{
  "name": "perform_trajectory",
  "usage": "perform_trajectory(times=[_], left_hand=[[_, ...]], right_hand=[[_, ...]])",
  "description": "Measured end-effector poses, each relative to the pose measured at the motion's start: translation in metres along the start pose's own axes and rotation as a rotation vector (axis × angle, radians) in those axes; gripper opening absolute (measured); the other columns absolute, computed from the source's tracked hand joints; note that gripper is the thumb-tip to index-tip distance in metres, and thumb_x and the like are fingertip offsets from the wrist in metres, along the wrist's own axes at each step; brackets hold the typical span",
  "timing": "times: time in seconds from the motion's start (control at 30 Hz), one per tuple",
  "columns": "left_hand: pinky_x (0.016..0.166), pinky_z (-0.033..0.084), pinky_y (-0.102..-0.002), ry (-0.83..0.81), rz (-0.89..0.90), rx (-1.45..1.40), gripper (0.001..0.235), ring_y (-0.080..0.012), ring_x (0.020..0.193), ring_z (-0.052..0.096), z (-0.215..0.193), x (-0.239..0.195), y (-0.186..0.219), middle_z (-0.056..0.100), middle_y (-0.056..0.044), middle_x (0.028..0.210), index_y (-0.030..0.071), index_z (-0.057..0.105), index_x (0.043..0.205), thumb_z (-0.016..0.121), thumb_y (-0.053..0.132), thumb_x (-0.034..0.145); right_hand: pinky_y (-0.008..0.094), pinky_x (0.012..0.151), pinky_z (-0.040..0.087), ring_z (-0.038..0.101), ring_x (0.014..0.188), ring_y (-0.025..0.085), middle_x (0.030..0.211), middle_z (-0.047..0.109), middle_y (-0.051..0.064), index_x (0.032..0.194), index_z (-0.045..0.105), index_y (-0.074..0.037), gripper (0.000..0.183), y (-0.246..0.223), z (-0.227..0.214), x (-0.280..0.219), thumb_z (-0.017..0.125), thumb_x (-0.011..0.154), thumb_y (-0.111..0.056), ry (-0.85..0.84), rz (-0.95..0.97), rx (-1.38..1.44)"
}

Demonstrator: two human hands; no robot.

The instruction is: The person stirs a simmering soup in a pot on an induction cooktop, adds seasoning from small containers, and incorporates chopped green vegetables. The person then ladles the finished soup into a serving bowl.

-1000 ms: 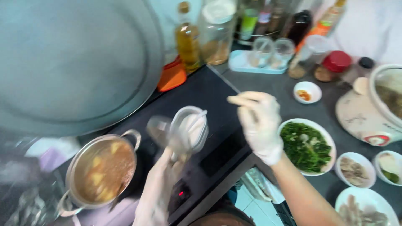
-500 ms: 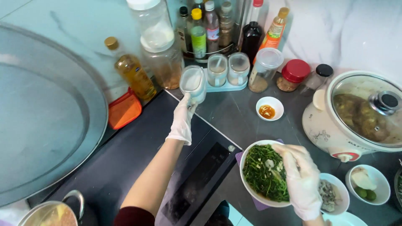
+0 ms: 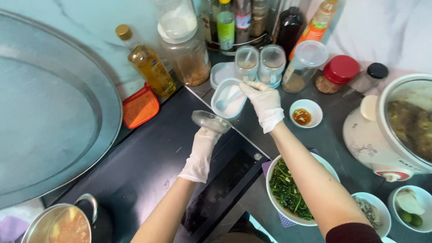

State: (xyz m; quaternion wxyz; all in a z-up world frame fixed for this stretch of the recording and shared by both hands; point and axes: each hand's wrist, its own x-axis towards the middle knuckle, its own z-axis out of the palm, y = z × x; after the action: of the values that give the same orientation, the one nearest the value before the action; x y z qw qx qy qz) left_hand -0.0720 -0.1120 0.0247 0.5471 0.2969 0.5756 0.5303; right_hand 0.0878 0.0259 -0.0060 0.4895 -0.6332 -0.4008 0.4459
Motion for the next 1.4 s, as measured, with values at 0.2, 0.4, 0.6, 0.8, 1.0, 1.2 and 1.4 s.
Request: perform_trajectory(times=[0.2,0.4,0.6,0.8,1.0,1.2,1.4], left_hand=[[0.105,0.052,-0.033,0.034,-0.021,0.111,0.015,-0.0098,0.098,0.07,-0.015,-0.022,0.018,0.074,-0.001,0.092,0.016,0.074,0.101,0.077,0.027,0.09],[0.109,0.047,-0.033,0.037,-0.034,0.157,0.019,-0.0054,0.102,0.069,-0.022,-0.029,0.018,0.077,0.008,0.095,0.024,0.077,0.101,0.08,0.037,0.087],[0.114,0.038,-0.039,0.061,-0.122,0.141,0.015,-0.0061,0.114,0.061,-0.019,-0.034,0.02,0.076,0.008,0.101,0.025,0.079,0.103,0.078,0.028,0.088],[0.114,0.039,-0.037,0.057,-0.152,0.204,0.014,-0.0031,0.112,0.062,-0.022,-0.035,0.019,0.076,0.011,0.099,0.029,0.079,0.103,0.079,0.033,0.089],[0.111,0.041,-0.04,0.03,-0.123,0.19,0.011,-0.0087,0.11,0.061,-0.013,-0.047,0.032,0.077,0.002,0.096,0.019,0.079,0.096,0.077,0.027,0.089],[0.107,0.048,-0.036,-0.055,-0.24,0.095,0.017,-0.0103,0.108,0.072,-0.012,-0.029,0.014,0.079,0.004,0.099,0.024,0.081,0.106,0.073,0.026,0.091],[0.089,0.053,-0.073,0.25,-0.246,-0.46,0.042,-0.0615,0.104,0.062,-0.015,0.139,-0.054,0.054,-0.045,0.112,-0.023,0.057,0.107,0.079,-0.007,0.075]], right_hand=[[0.017,0.056,0.049,0.061,0.06,0.003,0.063,0.067,0.0,0.087,0.08,-0.02,0.03,-0.054,-0.012,-0.062,0.097,0.071,-0.039,0.001,-0.042,-0.008],[0.027,0.079,0.063,0.065,0.085,0.009,0.085,0.069,0.012,0.091,0.08,0.0,0.011,-0.083,-0.024,-0.112,0.086,0.085,-0.007,-0.324,-0.479,0.048],[0.023,0.07,0.046,0.051,0.074,0.005,0.072,0.061,0.001,0.085,0.082,-0.017,0.016,-0.023,-0.01,-0.093,0.089,0.085,-0.03,-0.218,-0.428,-0.16],[0.019,0.048,0.042,0.052,0.055,0.007,0.059,0.058,-0.002,0.086,0.08,-0.031,0.027,-0.004,-0.016,-0.053,0.087,0.078,-0.055,-0.152,0.133,-0.176],[0.024,0.08,0.056,0.068,0.087,0.009,0.092,0.078,0.006,0.098,0.083,-0.017,0.024,-0.002,-0.004,-0.047,0.093,0.08,-0.03,-0.183,-0.17,-0.045],[0.019,0.068,0.056,0.052,0.068,-0.001,0.069,0.054,-0.007,0.12,0.078,-0.032,0.047,0.0,-0.019,-0.038,0.09,0.077,-0.016,-0.153,-0.253,0.043],[0.011,0.054,0.029,0.033,0.056,-0.003,0.059,0.038,-0.01,0.138,0.066,-0.014,0.041,-0.051,-0.098,-0.09,0.063,0.097,-0.009,0.07,-0.219,0.405]])
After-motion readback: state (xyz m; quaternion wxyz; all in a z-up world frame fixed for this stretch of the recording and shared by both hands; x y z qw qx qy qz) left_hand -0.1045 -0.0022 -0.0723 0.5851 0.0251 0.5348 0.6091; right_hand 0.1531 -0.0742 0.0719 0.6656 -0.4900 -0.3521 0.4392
